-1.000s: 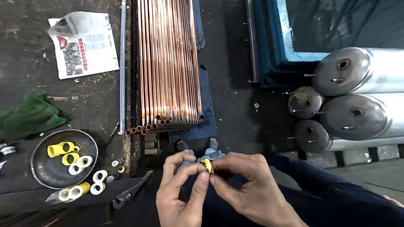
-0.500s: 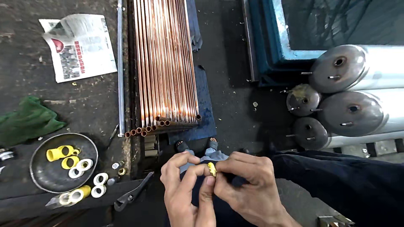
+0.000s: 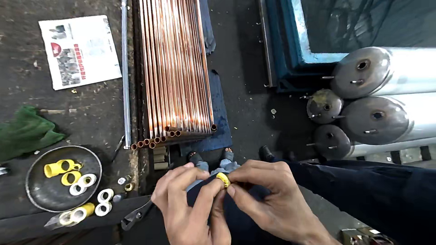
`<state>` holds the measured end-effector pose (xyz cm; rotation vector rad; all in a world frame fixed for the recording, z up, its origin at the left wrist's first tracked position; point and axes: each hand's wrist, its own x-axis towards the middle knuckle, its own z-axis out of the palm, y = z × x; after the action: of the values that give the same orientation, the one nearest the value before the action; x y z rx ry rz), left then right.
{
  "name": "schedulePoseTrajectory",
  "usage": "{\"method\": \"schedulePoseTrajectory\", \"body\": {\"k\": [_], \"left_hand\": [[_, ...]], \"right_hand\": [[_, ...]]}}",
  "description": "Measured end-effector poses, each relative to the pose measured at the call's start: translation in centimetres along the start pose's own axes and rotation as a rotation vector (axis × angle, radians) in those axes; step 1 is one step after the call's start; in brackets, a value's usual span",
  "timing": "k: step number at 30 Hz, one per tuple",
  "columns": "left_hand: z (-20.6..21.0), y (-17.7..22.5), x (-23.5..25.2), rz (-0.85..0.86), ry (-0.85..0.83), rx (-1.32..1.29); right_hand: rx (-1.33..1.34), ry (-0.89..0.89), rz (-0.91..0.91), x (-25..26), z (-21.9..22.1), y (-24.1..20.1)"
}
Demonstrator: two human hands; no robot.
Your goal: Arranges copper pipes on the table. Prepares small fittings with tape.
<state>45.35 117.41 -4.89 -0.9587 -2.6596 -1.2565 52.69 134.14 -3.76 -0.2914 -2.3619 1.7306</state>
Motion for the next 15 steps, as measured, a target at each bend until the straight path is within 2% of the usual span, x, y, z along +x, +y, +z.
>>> {"method": "schedulePoseTrajectory", "body": {"k": [3, 6, 15], "left_hand": [[0.0, -0.2, 0.0, 0.075, 0.008, 0.091], [0.3, -0.1, -0.1, 0.101, 0.034, 0.12], [0.9, 0.3, 0.1, 0.047, 0.047, 0.078]], "right_hand": [[-0.144, 0.011, -0.042, 0.2, 0.0, -0.1], [-0.175, 0.063, -0.056, 0.1, 0.4, -0.1], [-0.201, 0.196, -0.063, 0.2, 1.0, -0.1]]}}
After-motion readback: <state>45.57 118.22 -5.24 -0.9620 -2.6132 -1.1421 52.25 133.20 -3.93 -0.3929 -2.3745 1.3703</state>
